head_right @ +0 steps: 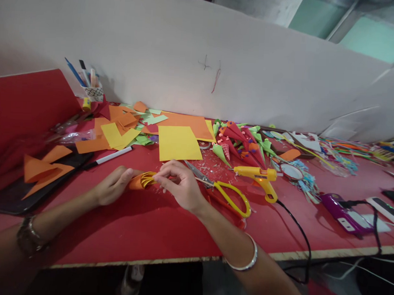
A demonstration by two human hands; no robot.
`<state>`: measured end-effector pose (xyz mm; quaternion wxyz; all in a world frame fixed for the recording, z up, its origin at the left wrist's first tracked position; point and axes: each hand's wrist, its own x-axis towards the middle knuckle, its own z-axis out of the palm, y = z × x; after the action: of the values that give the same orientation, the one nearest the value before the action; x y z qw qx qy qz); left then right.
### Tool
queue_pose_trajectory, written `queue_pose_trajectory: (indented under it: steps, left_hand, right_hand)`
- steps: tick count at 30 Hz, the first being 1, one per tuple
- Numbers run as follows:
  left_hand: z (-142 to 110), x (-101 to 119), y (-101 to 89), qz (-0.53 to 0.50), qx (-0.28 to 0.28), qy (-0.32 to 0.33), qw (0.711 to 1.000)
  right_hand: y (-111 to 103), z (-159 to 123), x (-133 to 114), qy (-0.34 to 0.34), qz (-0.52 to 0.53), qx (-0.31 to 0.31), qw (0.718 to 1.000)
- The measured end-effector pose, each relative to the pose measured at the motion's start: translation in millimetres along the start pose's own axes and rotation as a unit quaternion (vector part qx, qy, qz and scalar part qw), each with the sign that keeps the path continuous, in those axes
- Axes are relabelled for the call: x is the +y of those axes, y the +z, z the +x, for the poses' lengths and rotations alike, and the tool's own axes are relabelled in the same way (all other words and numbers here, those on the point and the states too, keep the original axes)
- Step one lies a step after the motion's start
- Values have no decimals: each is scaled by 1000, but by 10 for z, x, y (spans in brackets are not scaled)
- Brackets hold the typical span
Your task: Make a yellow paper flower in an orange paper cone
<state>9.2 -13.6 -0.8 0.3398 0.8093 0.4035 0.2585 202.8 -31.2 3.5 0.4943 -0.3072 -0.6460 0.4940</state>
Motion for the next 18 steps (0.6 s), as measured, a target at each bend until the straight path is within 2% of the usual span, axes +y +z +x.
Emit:
queue_pose_trajectory:
  steps: [5, 18]
  left_hand:
    - [-2, -22, 3, 21, 10, 17, 1000]
    - [4, -42, -5, 56, -18, 57, 997]
  right_hand:
    - [-4, -2, 1, -2, -5, -4, 1000]
    - [6, 5, -8, 4, 1, -23, 1000]
